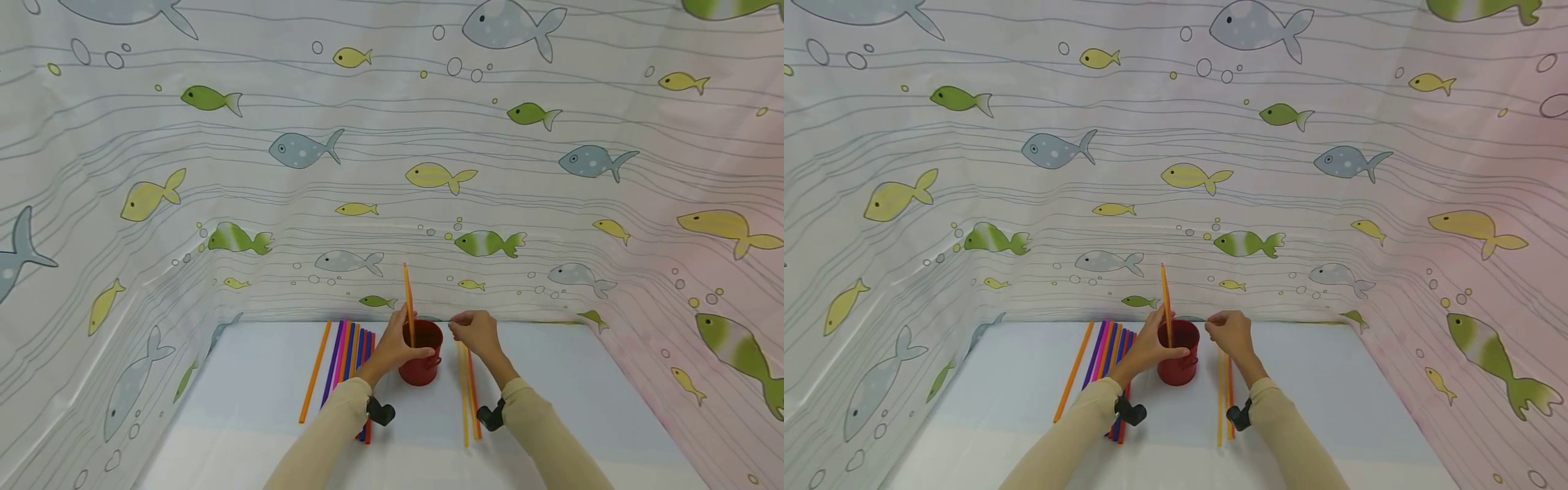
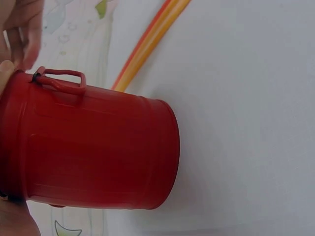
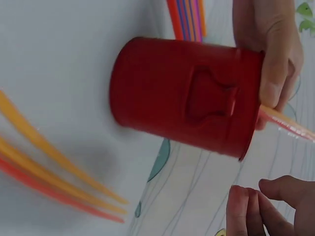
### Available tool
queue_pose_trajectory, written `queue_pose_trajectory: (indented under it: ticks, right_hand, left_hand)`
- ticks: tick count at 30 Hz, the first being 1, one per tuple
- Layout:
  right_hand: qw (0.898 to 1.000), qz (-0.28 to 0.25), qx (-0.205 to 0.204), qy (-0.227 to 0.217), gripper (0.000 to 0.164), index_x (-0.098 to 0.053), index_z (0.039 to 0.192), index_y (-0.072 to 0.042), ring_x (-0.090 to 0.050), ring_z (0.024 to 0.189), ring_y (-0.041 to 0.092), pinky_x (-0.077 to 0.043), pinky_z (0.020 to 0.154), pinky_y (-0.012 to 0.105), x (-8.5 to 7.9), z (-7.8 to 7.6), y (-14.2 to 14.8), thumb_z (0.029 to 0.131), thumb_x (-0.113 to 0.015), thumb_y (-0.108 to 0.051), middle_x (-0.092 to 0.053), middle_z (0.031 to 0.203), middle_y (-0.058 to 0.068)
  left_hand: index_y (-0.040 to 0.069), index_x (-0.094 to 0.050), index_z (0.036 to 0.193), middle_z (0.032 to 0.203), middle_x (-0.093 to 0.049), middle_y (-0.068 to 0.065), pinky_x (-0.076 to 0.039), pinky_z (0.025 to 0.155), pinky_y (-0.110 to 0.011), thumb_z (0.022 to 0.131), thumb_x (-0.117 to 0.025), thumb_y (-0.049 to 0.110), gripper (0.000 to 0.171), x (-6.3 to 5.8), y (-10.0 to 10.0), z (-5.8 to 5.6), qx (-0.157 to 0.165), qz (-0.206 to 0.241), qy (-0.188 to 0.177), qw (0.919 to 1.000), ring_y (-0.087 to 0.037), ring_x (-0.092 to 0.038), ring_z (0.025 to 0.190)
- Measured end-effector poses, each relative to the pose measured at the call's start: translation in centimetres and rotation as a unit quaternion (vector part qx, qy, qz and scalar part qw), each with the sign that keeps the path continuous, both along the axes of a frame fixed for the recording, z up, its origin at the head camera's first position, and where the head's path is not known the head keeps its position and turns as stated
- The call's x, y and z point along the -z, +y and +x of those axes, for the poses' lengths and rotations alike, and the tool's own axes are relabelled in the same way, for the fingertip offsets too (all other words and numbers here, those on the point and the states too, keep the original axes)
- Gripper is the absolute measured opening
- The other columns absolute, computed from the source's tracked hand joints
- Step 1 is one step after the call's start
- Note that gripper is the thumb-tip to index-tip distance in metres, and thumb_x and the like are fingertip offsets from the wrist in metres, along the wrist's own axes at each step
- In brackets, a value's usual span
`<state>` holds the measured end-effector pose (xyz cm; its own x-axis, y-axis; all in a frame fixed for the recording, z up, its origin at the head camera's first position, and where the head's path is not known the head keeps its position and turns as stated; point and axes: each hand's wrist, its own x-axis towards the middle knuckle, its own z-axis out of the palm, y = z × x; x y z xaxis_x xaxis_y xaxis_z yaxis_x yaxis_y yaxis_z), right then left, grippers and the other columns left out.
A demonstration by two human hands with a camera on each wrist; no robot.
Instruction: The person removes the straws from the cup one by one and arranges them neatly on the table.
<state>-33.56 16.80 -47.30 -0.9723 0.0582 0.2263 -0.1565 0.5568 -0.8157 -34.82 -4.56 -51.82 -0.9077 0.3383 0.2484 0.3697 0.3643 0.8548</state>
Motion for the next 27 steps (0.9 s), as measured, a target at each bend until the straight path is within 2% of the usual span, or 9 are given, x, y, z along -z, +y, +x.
queue_pose_trajectory:
  ticks: [7,13,18,27]
  right_hand:
    - [1.000,-0.003,-0.012,0.024,0.010,-0.077,0.090,-0.006,-0.069,0.063,0.015,-0.055,0.058,0.030,-0.8,-0.5,-2.6,0.082,-0.074,-0.010,-0.072,0.074,0.004]
    - [0.999,0.029,-0.017,0.043,0.015,-0.078,0.094,-0.005,-0.069,0.077,0.021,-0.057,0.067,0.035,-0.5,-1.1,-4.3,0.082,-0.075,-0.013,-0.074,0.082,0.005]
    - [0.999,0.037,-0.020,0.034,0.014,-0.078,0.095,-0.006,-0.068,0.081,0.022,-0.057,0.069,0.036,-0.1,-1.6,-5.1,0.083,-0.076,-0.013,-0.073,0.085,0.005]
    - [0.998,0.041,-0.026,0.033,0.011,-0.078,0.093,-0.007,-0.068,0.079,0.020,-0.057,0.070,0.037,-0.1,-1.3,-6.4,0.083,-0.077,-0.012,-0.073,0.084,0.004]
  left_hand:
    - [0.022,-0.022,0.153,0.136,-0.040,-0.011,-0.046,0.099,-0.043,0.072,-0.087,0.035,0.104,0.1,0.0,-0.1,0.001,0.008,0.005,1.0000,-0.021,-0.047,0.118]
    - [0.023,-0.023,0.153,0.132,-0.041,-0.005,-0.046,0.098,-0.041,0.072,-0.087,0.034,0.104,0.0,0.1,0.0,-0.001,0.010,0.008,0.9999,-0.019,-0.048,0.116]
    - [0.023,-0.019,0.155,0.135,-0.040,-0.006,-0.045,0.101,-0.042,0.073,-0.087,0.034,0.107,0.0,0.1,0.2,0.003,0.013,0.005,0.9999,-0.020,-0.048,0.119]
    - [0.025,-0.017,0.155,0.136,-0.039,-0.006,-0.046,0.100,-0.044,0.073,-0.085,0.040,0.108,0.1,-0.1,0.2,0.005,0.012,0.006,0.9999,-0.021,-0.047,0.120]
